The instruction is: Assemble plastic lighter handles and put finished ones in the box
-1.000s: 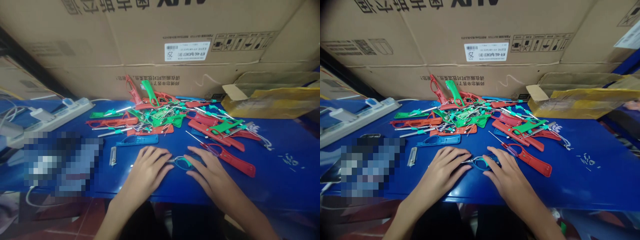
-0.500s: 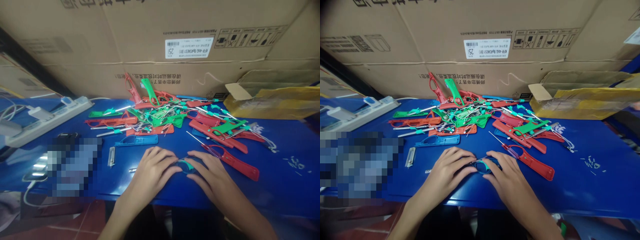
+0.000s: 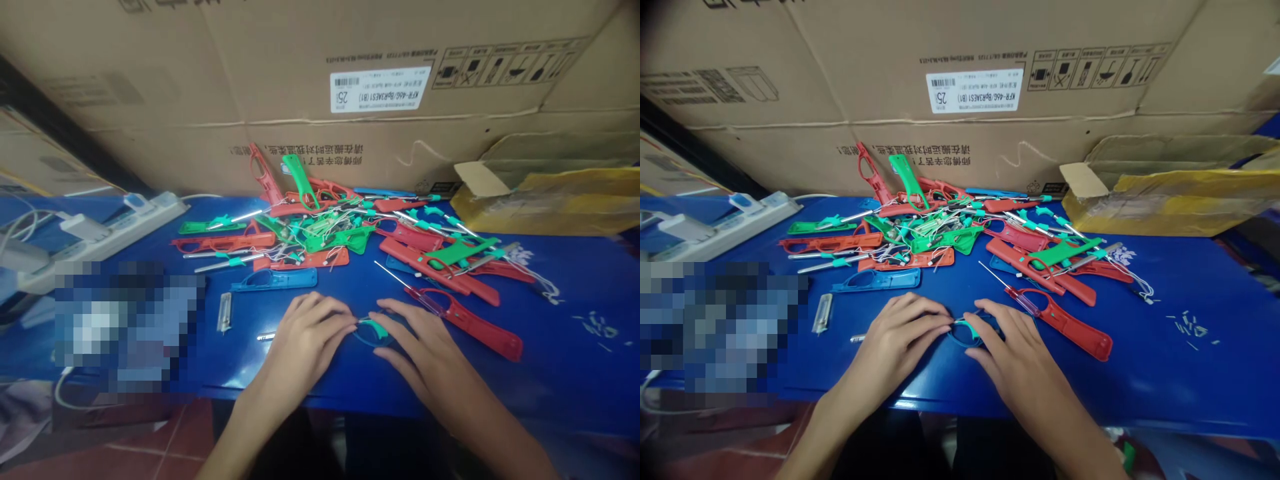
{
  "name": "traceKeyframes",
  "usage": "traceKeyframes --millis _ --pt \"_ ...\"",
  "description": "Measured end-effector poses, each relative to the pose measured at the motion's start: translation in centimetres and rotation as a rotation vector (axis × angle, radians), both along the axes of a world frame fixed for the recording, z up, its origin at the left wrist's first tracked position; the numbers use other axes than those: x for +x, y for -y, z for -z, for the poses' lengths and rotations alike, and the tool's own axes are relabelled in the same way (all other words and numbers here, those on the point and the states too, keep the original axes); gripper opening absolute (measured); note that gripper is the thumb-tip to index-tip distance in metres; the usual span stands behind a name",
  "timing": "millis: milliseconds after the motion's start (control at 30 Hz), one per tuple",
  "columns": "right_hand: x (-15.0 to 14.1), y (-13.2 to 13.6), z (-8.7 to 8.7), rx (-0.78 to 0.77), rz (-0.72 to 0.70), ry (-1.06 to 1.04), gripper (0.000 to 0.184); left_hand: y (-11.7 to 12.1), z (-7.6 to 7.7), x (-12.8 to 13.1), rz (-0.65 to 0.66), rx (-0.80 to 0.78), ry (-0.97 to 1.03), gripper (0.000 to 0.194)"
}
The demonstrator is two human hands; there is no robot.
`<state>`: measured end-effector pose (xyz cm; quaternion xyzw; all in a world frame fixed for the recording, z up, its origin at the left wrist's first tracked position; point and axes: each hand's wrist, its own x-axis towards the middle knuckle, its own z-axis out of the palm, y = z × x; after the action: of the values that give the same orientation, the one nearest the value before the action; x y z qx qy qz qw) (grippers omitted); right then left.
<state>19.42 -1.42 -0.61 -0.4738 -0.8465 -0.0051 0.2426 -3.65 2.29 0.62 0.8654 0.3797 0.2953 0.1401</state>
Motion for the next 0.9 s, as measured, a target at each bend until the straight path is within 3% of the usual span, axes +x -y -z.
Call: traceKeyframes --millis 267,567,667,900 --pt "0.3 0.1 0.2 -0.033 -0.004 -0.033 0.027 0.6 -0.6 -0.4 0.052 0.039 -0.128 0.021" --pt "0.4 0.6 0.7 -0.058 0.029 -0.089 0.025 0.9 -0.2 -0.9 0.049 0.038 -0.183 0.052" --pt "0.5 0.7 0.4 -0.046 0.009 -0.071 0.023 0.7 0.1 -0.9 0.016 0.067 -0.117 0.042" --pt "0.1 0.6 0.0 0.021 -0.027 -0.081 0.024 0.8 -0.2 -1.0 -0.032 -0.034 0.021 0.014"
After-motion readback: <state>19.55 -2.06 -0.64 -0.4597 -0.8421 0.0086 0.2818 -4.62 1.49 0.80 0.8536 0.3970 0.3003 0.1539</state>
